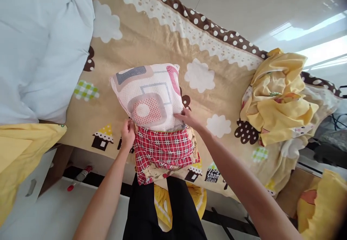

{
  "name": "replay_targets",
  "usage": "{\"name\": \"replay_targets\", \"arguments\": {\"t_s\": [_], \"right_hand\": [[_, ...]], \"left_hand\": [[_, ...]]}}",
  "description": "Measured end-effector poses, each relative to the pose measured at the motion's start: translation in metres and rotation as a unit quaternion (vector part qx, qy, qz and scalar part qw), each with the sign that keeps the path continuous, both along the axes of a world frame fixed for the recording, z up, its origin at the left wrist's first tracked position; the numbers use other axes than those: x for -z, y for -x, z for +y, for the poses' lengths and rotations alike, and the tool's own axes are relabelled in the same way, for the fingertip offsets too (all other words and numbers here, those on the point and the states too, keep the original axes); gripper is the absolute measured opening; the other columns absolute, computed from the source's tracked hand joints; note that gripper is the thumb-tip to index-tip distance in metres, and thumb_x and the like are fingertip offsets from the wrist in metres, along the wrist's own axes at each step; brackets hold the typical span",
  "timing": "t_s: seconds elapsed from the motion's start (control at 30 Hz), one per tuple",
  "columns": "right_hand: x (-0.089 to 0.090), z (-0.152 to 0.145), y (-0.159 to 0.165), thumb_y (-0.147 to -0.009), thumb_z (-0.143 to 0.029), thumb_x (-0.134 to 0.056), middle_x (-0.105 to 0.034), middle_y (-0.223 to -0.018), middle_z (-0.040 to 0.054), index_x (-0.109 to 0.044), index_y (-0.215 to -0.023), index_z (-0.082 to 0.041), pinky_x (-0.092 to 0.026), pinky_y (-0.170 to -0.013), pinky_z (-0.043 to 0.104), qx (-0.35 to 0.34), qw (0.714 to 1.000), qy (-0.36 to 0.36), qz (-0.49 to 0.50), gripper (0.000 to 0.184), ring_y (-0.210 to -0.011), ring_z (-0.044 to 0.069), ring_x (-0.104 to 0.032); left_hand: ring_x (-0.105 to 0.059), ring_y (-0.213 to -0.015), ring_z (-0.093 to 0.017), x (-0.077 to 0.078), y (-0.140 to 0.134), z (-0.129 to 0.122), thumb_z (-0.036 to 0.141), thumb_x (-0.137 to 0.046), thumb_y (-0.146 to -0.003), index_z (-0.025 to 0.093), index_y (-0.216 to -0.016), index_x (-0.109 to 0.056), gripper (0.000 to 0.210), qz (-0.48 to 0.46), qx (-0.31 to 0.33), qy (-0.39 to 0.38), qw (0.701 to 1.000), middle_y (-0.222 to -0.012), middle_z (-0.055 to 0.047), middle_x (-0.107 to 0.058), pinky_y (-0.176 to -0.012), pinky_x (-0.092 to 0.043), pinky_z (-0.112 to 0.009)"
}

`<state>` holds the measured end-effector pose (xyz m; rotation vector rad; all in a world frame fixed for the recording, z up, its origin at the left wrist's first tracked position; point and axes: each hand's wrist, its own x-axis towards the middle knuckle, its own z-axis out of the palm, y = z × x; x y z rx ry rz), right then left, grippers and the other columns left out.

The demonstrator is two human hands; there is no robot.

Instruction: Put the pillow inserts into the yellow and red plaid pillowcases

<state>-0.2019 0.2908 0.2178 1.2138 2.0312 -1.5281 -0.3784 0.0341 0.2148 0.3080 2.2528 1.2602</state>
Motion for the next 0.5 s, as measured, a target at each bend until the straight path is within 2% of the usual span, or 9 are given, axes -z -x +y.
{"name": "replay_targets", "arguments": {"t_s": [0.03, 0.1, 0.17, 0.2, 0.27, 0.33, 0.4, 0.43, 0.5], "right_hand": [[0.003, 0.001, -0.001, -0.079, -0.044, -0.061, -0.061, -0.075, 0.0017, -0.058, -0.081, -0.019, -0.044, -0.058, 0.026, -0.009, 0.999, -0.01, -0.041, 0.025, -0.07, 0.017, -0.057], [0.004, 0.005, -0.002, -0.076, -0.04, -0.063, -0.049, -0.058, -0.0013, -0.048, -0.06, -0.021, -0.037, -0.052, 0.026, -0.028, 0.994, -0.018, -0.102, 0.029, -0.059, 0.015, -0.05], [-0.001, 0.01, -0.005, -0.074, -0.038, -0.066, -0.041, -0.052, -0.0027, -0.04, -0.052, -0.022, -0.035, -0.05, 0.027, -0.039, 0.992, -0.012, -0.117, 0.037, -0.054, 0.014, -0.046], [-0.005, 0.011, -0.008, -0.074, -0.039, -0.066, -0.041, -0.051, -0.0026, -0.04, -0.051, -0.022, -0.035, -0.051, 0.027, -0.045, 0.992, -0.011, -0.121, 0.038, -0.054, 0.014, -0.046], [-0.016, 0.01, -0.018, -0.077, -0.043, -0.065, -0.051, -0.058, -0.0001, -0.05, -0.057, -0.021, -0.041, -0.055, 0.028, -0.055, 0.994, 0.016, -0.092, 0.034, -0.061, 0.017, -0.053], [-0.026, 0.004, -0.034, -0.083, -0.048, -0.058, -0.065, -0.08, 0.0039, -0.062, -0.079, -0.02, -0.048, -0.066, 0.03, -0.062, 0.995, 0.082, -0.009, 0.028, -0.076, 0.019, -0.061], [-0.031, -0.008, -0.055, -0.085, -0.044, -0.054, -0.069, -0.104, 0.0075, -0.063, -0.103, -0.021, -0.051, -0.077, 0.033, -0.075, 0.989, 0.119, 0.055, 0.03, -0.092, 0.022, -0.064], [-0.031, -0.016, -0.066, -0.083, -0.039, -0.055, -0.068, -0.11, 0.0092, -0.062, -0.108, -0.021, -0.05, -0.082, 0.036, -0.09, 0.989, 0.103, 0.057, 0.031, -0.097, 0.023, -0.063], [-0.028, -0.032, -0.084, -0.078, -0.029, -0.058, -0.068, -0.11, 0.0109, -0.062, -0.104, -0.02, -0.046, -0.089, 0.041, -0.145, 0.989, 0.012, 0.016, 0.028, -0.102, 0.026, -0.062]], "left_hand": [[-0.056, -0.068, -0.015, 0.002, 0.001, 0.004, 0.054, -0.053, -0.088, 0.02, -0.092, -0.059, 0.035, 0.015, -0.019, 0.007, 1.0, -0.075, -0.001, -0.062, -0.065, -0.045, -0.028], [-0.049, -0.057, -0.013, 0.002, 0.004, 0.014, 0.051, -0.053, -0.088, 0.02, -0.088, -0.059, 0.032, 0.026, -0.049, 0.012, 0.998, -0.065, 0.003, -0.055, -0.058, -0.041, -0.026], [-0.046, -0.054, -0.012, 0.0, 0.013, 0.022, 0.05, -0.055, -0.086, 0.02, -0.084, -0.059, 0.03, 0.007, -0.044, -0.002, 0.999, -0.061, 0.004, -0.053, -0.055, -0.039, -0.025], [-0.048, -0.056, -0.012, -0.001, 0.018, 0.024, 0.049, -0.056, -0.085, 0.02, -0.083, -0.06, 0.03, -0.007, -0.02, -0.011, 1.0, -0.063, 0.003, -0.054, -0.056, -0.04, -0.025], [-0.054, -0.062, -0.014, -0.005, 0.031, 0.019, 0.047, -0.056, -0.084, 0.02, -0.082, -0.061, 0.028, -0.027, 0.057, -0.012, 0.998, -0.069, 0.0, -0.06, -0.06, -0.044, -0.027], [-0.059, -0.07, -0.017, -0.012, 0.042, 0.007, 0.045, -0.054, -0.085, 0.02, -0.084, -0.063, 0.026, -0.007, 0.137, 0.013, 0.99, -0.077, -0.004, -0.064, -0.067, -0.048, -0.03], [-0.063, -0.084, -0.022, -0.025, 0.047, -0.007, 0.042, -0.053, -0.085, 0.021, -0.091, -0.064, 0.024, 0.057, 0.192, 0.043, 0.979, -0.088, -0.007, -0.067, -0.078, -0.051, -0.035], [-0.063, -0.093, -0.024, -0.034, 0.045, -0.013, 0.04, -0.054, -0.085, 0.021, -0.097, -0.065, 0.024, 0.1, 0.208, 0.052, 0.972, -0.096, -0.009, -0.068, -0.085, -0.051, -0.039], [-0.061, -0.109, -0.027, -0.055, 0.032, -0.015, 0.032, -0.055, -0.084, 0.022, -0.108, -0.064, 0.027, 0.18, 0.237, 0.046, 0.954, -0.111, -0.012, -0.067, -0.098, -0.047, -0.044]]}}
